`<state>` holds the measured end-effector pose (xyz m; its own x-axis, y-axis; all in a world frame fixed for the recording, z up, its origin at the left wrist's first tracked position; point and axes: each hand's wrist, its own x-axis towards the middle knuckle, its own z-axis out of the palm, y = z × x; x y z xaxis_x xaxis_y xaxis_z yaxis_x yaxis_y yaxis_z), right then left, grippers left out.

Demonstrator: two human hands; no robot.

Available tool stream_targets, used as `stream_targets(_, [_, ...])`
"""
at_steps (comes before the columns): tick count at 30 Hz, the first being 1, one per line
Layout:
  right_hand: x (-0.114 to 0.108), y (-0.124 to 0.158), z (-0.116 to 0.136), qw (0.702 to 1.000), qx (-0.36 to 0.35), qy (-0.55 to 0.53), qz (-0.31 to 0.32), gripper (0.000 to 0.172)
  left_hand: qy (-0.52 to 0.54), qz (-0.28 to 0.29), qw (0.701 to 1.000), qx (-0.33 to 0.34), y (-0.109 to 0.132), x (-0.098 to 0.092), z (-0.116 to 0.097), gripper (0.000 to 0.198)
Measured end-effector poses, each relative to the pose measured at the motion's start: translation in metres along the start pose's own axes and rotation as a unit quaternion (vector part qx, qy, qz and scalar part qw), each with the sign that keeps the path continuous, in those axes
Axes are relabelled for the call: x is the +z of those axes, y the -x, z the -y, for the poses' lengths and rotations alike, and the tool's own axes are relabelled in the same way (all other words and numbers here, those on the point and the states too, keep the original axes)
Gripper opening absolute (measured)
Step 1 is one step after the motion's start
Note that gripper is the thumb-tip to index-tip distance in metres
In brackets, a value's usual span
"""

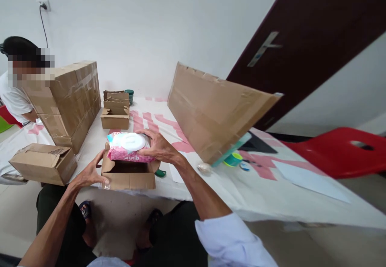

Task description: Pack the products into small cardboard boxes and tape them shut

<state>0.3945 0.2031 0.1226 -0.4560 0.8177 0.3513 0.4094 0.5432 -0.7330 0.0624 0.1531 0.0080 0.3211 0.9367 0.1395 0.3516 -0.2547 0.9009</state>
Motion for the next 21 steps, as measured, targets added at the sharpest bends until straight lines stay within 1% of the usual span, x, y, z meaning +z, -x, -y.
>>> stream_targets(2, [-0.002, 0.000, 0.004, 0.999, 0.004, -0.031, -0.003, 0.062, -0.016, -0.033, 0.999, 0.025, -0.004, -0.007, -0.010, 0.146])
stream_targets(3, [-0.002, 0.000, 0.005, 0.999, 0.007, -0.049, 0.001, 0.062, -0.017, -0.043, 0.998, 0.046, -0.006, -0.011, -0.019, 0.143])
stream_targets(5, [0.003, -0.003, 0.009, 0.996, 0.014, -0.091, 0.015, 0.063, -0.008, -0.038, 0.996, 0.085, -0.011, -0.014, -0.042, 0.140])
stream_targets(7, [0.010, -0.008, 0.011, 0.989, 0.011, -0.143, 0.026, 0.064, 0.012, -0.037, 0.994, 0.105, -0.015, -0.013, -0.068, 0.132])
stream_targets(9, [0.015, -0.012, 0.013, 0.981, 0.002, -0.194, 0.021, 0.066, 0.046, -0.077, 0.989, 0.114, -0.018, -0.008, -0.091, 0.117])
stream_targets(11, [0.018, -0.015, 0.015, 0.972, -0.006, -0.233, -0.001, 0.072, 0.088, -0.133, 0.979, 0.123, -0.021, -0.005, -0.107, 0.106])
stream_targets(14, [0.019, -0.018, 0.018, 0.962, -0.036, -0.266, -0.050, 0.083, 0.143, -0.218, 0.955, 0.138, -0.028, -0.007, -0.121, 0.096])
stream_targets(17, [0.025, -0.022, 0.022, 0.952, -0.074, -0.286, -0.080, 0.093, 0.185, -0.296, 0.926, 0.146, -0.043, -0.016, -0.129, 0.076])
stream_targets(19, [0.033, -0.029, 0.024, 0.947, -0.077, -0.296, -0.094, 0.092, 0.195, -0.314, 0.917, 0.147, -0.054, -0.023, -0.134, 0.068])
stream_targets(21, [0.041, -0.039, 0.023, 0.942, -0.069, -0.303, -0.124, 0.088, 0.188, -0.303, 0.923, 0.148, -0.064, -0.029, -0.137, 0.066])
